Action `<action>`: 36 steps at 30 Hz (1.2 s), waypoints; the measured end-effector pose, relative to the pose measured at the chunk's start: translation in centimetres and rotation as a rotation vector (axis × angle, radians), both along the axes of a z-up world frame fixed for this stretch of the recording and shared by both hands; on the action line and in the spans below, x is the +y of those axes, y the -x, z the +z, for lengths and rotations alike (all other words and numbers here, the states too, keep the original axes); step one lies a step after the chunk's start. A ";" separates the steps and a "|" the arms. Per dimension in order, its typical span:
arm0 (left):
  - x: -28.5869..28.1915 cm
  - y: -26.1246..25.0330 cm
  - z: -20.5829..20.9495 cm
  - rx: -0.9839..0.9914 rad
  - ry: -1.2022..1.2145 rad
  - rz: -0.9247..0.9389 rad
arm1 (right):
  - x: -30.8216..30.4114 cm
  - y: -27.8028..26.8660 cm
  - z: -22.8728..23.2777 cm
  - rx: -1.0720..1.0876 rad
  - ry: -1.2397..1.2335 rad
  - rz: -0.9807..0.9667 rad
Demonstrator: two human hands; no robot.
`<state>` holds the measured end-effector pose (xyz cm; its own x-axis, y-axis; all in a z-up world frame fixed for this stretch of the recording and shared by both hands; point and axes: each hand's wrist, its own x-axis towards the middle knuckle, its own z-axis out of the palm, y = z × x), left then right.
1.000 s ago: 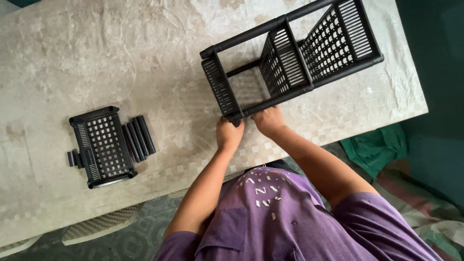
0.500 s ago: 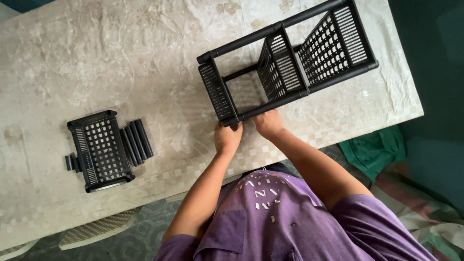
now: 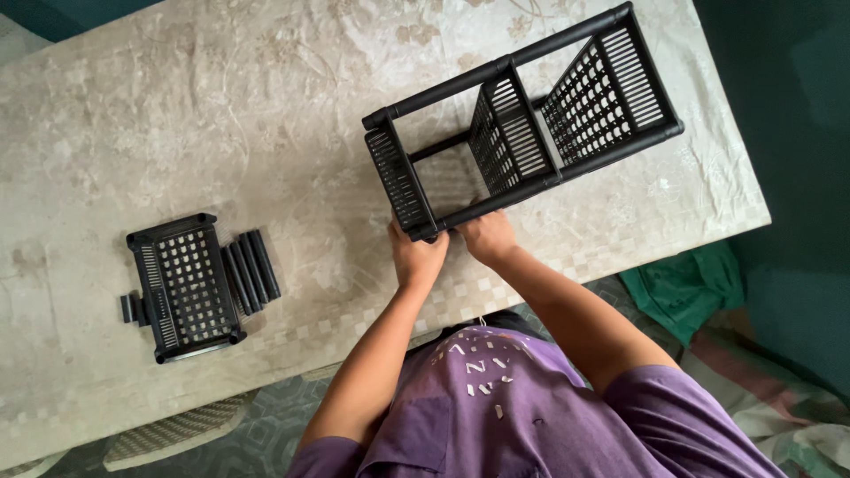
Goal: The person disassembles a black plastic crate on a table by hand, removing cylindrical connectors and separating the crate into individual panels and rods. The components are placed on the table as they are removed.
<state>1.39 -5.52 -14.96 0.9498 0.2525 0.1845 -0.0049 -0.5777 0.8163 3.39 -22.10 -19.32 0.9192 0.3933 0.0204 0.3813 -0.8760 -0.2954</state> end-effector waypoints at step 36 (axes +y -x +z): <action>7.5 -4.6 4.2 0.287 0.795 -0.135 | -5.8 -6.4 29.1 -0.103 -0.365 0.027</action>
